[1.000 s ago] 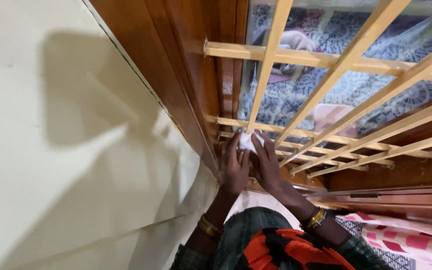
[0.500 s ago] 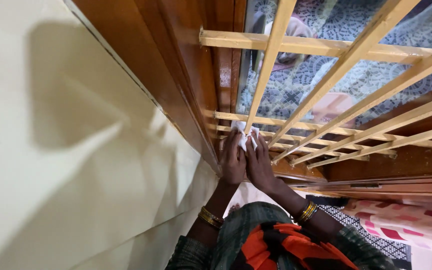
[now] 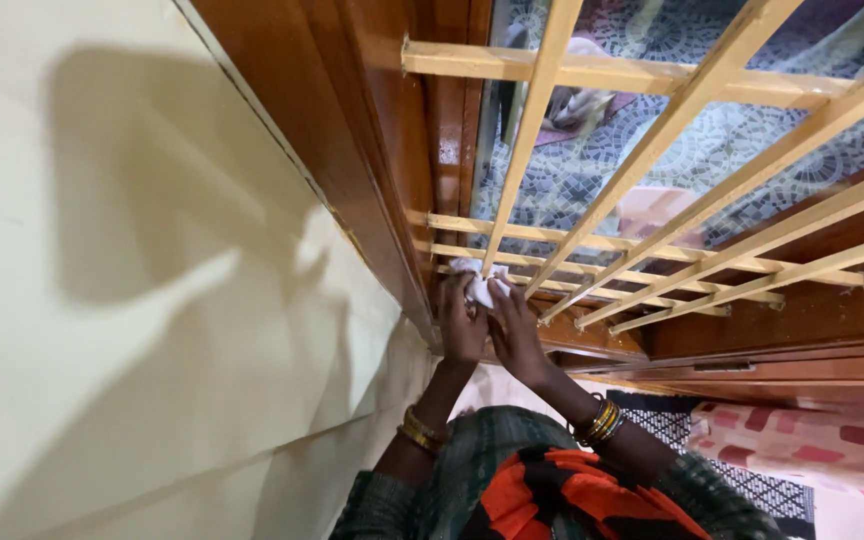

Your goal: The person wipes the wooden frame and glass panes of a door with a white cloth. They systematically clean the grid structure and the surrounding wood, moving the cloth across different sections of the door.

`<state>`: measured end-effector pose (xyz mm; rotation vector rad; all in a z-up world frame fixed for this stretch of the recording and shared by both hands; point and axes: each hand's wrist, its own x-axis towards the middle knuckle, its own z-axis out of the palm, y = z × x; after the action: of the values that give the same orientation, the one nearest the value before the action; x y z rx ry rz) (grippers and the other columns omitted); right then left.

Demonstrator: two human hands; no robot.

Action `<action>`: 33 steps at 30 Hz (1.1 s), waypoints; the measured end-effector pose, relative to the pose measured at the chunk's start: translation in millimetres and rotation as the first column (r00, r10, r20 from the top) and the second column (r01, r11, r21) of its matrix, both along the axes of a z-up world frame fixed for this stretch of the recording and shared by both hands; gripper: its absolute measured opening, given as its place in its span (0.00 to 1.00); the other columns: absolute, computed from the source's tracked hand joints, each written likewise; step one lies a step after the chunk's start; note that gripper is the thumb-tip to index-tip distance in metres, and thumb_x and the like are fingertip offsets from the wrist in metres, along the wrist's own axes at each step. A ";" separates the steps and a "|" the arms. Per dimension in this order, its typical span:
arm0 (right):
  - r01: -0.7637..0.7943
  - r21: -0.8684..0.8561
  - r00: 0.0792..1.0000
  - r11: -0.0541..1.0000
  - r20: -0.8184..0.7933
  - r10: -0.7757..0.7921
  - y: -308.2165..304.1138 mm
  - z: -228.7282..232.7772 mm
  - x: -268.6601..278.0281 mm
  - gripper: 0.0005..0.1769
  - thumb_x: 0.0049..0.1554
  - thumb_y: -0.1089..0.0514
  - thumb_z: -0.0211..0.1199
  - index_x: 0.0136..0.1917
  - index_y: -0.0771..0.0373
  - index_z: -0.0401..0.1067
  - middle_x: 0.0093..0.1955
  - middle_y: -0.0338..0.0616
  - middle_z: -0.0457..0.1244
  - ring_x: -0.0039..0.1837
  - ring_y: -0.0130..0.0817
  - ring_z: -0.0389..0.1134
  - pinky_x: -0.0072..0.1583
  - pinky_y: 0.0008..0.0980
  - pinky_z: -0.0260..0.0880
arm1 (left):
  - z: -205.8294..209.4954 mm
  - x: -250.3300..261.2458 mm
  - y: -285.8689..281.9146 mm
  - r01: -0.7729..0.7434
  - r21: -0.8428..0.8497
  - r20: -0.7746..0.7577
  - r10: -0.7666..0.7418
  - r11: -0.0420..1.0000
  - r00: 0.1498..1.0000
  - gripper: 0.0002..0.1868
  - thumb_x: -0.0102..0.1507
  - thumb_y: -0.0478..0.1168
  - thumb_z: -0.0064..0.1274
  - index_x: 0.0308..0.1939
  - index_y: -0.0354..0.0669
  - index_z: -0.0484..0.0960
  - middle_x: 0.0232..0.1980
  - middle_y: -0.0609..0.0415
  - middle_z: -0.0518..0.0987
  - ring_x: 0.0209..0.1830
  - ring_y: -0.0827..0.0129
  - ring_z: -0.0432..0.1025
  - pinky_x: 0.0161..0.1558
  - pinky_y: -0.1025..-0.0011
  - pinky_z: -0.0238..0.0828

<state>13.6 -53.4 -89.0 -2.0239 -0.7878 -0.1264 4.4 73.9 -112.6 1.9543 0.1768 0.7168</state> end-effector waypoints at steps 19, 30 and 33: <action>0.099 0.055 0.995 0.994 -0.002 -0.099 6.7 -52.6 -10.6 0.35 0.57 0.74 0.55 0.77 0.62 0.61 0.80 0.61 0.52 0.79 0.60 0.54 0.73 0.45 0.60 | -79.6 3.6 -21.8 -0.146 -0.118 -0.022 0.144 0.982 0.989 0.23 0.62 0.27 0.54 0.63 0.36 0.73 0.60 0.38 0.77 0.58 0.44 0.74 0.58 0.58 0.71; 0.209 0.157 0.965 0.965 -0.195 -0.177 13.4 -107.6 7.4 0.32 0.55 0.73 0.57 0.73 0.65 0.65 0.68 0.60 0.62 0.68 0.56 0.65 0.65 0.44 0.67 | -124.5 5.4 -20.4 -0.060 -0.775 -0.166 -0.111 0.629 0.980 0.27 0.70 0.30 0.42 0.75 0.39 0.68 0.56 0.53 0.77 0.44 0.74 0.69 0.44 0.70 0.69; 0.199 0.091 0.958 0.976 -0.227 -0.175 13.1 -134.1 20.8 0.30 0.56 0.72 0.57 0.72 0.65 0.66 0.67 0.58 0.63 0.66 0.53 0.66 0.65 0.43 0.68 | -133.6 24.2 -21.7 0.008 -0.993 0.001 -0.058 0.121 0.998 0.20 0.76 0.38 0.41 0.70 0.31 0.75 0.58 0.55 0.80 0.52 0.75 0.74 0.50 0.74 0.73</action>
<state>34.4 -40.3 -223.0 -1.9616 -0.4410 -0.0541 28.6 52.2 -246.2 0.5754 0.5002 0.3033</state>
